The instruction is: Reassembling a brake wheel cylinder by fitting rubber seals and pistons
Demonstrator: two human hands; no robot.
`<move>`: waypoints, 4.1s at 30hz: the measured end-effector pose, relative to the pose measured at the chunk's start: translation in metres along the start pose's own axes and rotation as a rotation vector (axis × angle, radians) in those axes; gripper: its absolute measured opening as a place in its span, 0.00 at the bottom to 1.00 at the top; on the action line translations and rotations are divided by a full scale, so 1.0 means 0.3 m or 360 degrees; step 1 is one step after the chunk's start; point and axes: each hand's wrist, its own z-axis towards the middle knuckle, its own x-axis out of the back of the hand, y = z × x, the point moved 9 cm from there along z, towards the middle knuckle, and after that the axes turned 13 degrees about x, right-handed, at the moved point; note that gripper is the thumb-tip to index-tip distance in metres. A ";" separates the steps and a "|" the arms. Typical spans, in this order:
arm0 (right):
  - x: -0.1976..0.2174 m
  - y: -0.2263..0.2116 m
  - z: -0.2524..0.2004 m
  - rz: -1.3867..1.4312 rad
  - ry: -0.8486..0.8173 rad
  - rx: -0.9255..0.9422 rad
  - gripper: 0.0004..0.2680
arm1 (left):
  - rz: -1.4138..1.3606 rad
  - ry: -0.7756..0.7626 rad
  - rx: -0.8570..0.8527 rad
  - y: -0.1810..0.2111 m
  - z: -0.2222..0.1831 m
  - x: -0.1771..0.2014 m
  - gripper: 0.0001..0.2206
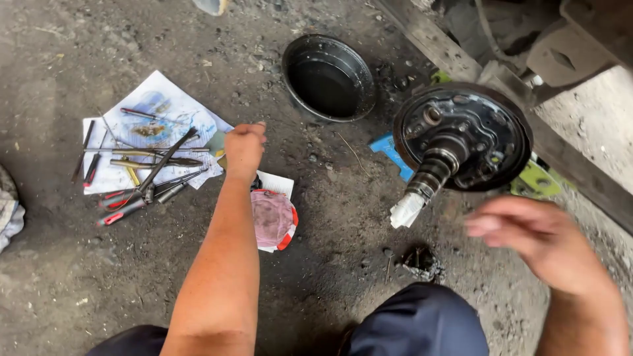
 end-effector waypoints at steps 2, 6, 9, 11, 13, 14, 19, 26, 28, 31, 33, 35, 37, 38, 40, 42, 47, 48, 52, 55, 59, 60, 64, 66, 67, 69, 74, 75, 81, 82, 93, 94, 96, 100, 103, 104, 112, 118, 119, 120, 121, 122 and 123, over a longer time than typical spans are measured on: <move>0.102 0.119 -0.050 0.0303 0.0564 -0.0040 0.04 | 0.0128 -0.0029 -0.0050 0.032 -0.029 -0.029 0.12; 0.079 0.183 0.007 0.0309 0.0724 0.0018 0.04 | 0.0100 -0.0197 -0.0020 0.063 -0.070 -0.136 0.13; -0.153 0.077 0.116 -0.0088 0.0181 0.0124 0.06 | 0.0261 -0.0318 -0.0078 0.101 -0.118 -0.203 0.17; -0.325 0.034 0.151 -0.0166 -0.0161 -0.0077 0.08 | 0.0384 -0.0384 -0.0053 0.127 -0.163 -0.234 0.17; -0.439 -0.002 0.165 -0.0326 -0.0444 -0.0318 0.08 | 0.0482 -0.0465 -0.0042 0.164 -0.195 -0.258 0.18; -0.474 -0.012 0.171 -0.0405 -0.0585 -0.0443 0.09 | 0.0515 -0.0506 -0.0039 0.180 -0.207 -0.265 0.18; -0.514 -0.095 0.244 -0.0578 -0.0672 -0.0357 0.09 | 0.0495 -0.0647 -0.0040 0.234 -0.231 -0.272 0.19; -0.413 -0.078 0.410 -0.0777 -0.0398 -0.0366 0.07 | 0.0437 -0.0766 -0.0064 0.271 -0.258 -0.293 0.19; -0.323 -0.126 0.499 -0.1088 -0.0223 -0.0036 0.06 | 0.0389 -0.0788 -0.0050 0.263 -0.246 -0.284 0.20; -0.161 -0.113 0.632 -0.1308 0.0039 0.0041 0.06 | 0.0275 -0.0817 -0.0010 0.247 -0.218 -0.266 0.20; -0.050 -0.078 0.722 -0.1464 0.0152 0.0005 0.07 | 0.0204 -0.0829 0.0035 0.226 -0.210 -0.260 0.20; 0.039 -0.024 0.821 -0.1580 0.0198 -0.0083 0.08 | 0.0143 -0.0861 0.0012 0.221 -0.209 -0.264 0.20; 0.111 0.031 0.915 -0.1656 0.0184 -0.0201 0.09 | 0.0120 -0.0870 0.0025 0.200 -0.217 -0.248 0.21; 0.134 0.068 0.925 -0.1676 0.0154 -0.0270 0.10 | 0.0124 -0.0871 0.0037 0.184 -0.230 -0.242 0.22; 0.173 0.122 0.948 -0.1705 0.0124 -0.0372 0.11 | 0.0160 -0.0868 0.0006 0.211 -0.213 -0.247 0.22; 0.197 0.179 0.961 -0.1707 0.0103 -0.0451 0.12 | 0.0264 -0.0897 0.0021 0.191 -0.216 -0.252 0.22; 0.219 0.284 0.987 -0.1682 0.0027 -0.0565 0.16 | 0.0539 -0.0850 -0.0028 0.182 -0.092 -0.176 0.23; 0.221 0.297 0.988 -0.1677 0.0016 -0.0596 0.17 | 0.0563 -0.0821 -0.0047 0.186 -0.071 -0.160 0.24; 0.205 0.340 1.057 -0.1804 -0.0145 -0.0802 0.21 | 0.0609 -0.0686 0.0060 0.173 -0.042 -0.064 0.25; 0.203 0.402 1.095 -0.1726 -0.0282 -0.0915 0.22 | 0.0675 -0.0624 0.0160 0.149 -0.028 -0.001 0.25; 0.165 0.527 1.148 -0.1456 -0.0444 -0.1047 0.27 | 0.0690 -0.0561 0.0197 0.127 0.040 0.056 0.25; 0.149 0.540 1.152 -0.1417 -0.0514 -0.1075 0.29 | 0.0688 -0.0548 0.0183 0.121 0.049 0.060 0.25; 0.100 0.526 1.159 -0.1614 -0.0633 -0.1285 0.33 | 0.0637 -0.0550 0.0218 0.112 0.061 0.052 0.26; 0.085 0.527 1.141 -0.1581 -0.0653 -0.1391 0.34 | 0.0656 -0.0524 0.0265 0.095 0.058 0.052 0.27; 0.076 0.533 1.133 -0.1522 -0.0645 -0.1442 0.35 | 0.0667 -0.0516 0.0272 0.091 0.059 0.051 0.27; 0.065 0.544 1.112 -0.1401 -0.0624 -0.1545 0.38 | 0.0689 -0.0506 0.0287 0.089 0.061 0.046 0.27; 0.061 0.498 1.092 -0.1588 -0.0671 -0.1620 0.40 | 0.0697 -0.0514 0.0306 0.100 0.050 0.029 0.28; 0.059 0.493 1.080 -0.1585 -0.0680 -0.1642 0.40 | 0.0692 -0.0518 0.0312 0.098 0.044 0.023 0.28; 0.037 0.450 1.051 -0.1503 -0.0523 -0.1681 0.39 | 0.0704 -0.0528 0.0339 0.098 0.045 0.000 0.31; 0.031 0.441 1.051 -0.1538 -0.0543 -0.1671 0.39 | 0.0713 -0.0529 0.0339 0.097 0.045 -0.002 0.31; -0.012 0.376 1.020 -0.1576 -0.0480 -0.1714 0.39 | 0.0792 -0.0506 0.0364 0.092 0.047 -0.001 0.35; -0.012 0.375 1.018 -0.1576 -0.0484 -0.1723 0.39 | 0.0788 -0.0506 0.0359 0.095 0.046 -0.003 0.35; -0.013 0.372 1.013 -0.1577 -0.0492 -0.1748 0.38 | 0.0782 -0.0511 0.0351 0.096 0.042 -0.006 0.35; -0.017 0.352 1.015 -0.1662 -0.0505 -0.1694 0.38 | 0.0786 -0.0511 0.0353 0.093 0.037 -0.013 0.36; -0.021 0.345 1.002 -0.1583 -0.0408 -0.1719 0.38 | 0.0792 -0.0507 0.0348 0.094 0.036 -0.018 0.37; -0.021 0.345 1.000 -0.1561 -0.0398 -0.1728 0.38 | 0.0789 -0.0509 0.0346 0.093 0.034 -0.021 0.37; -0.001 0.363 1.024 -0.1598 -0.0424 -0.1664 0.39 | 0.0793 -0.0496 0.0370 0.077 0.039 -0.007 0.38; 0.016 0.366 1.026 -0.1539 -0.0362 -0.1684 0.40 | 0.0770 -0.0489 0.0376 0.072 0.048 0.010 0.40; 0.015 0.364 1.033 -0.1599 -0.0390 -0.1644 0.40 | 0.0776 -0.0487 0.0376 0.072 0.048 0.012 0.41; 0.013 0.360 1.040 -0.1659 -0.0418 -0.1603 0.40 | 0.0781 -0.0486 0.0375 0.073 0.047 0.013 0.41; 0.012 0.355 1.040 -0.1650 -0.0381 -0.1596 0.39 | 0.0776 -0.0483 0.0379 0.074 0.047 0.013 0.41; 0.008 0.350 1.039 -0.1642 -0.0344 -0.1590 0.39 | 0.0771 -0.0480 0.0384 0.076 0.046 0.012 0.42; 0.007 0.345 1.034 -0.1633 -0.0307 -0.1587 0.38 | 0.0767 -0.0480 0.0390 0.075 0.044 0.012 0.42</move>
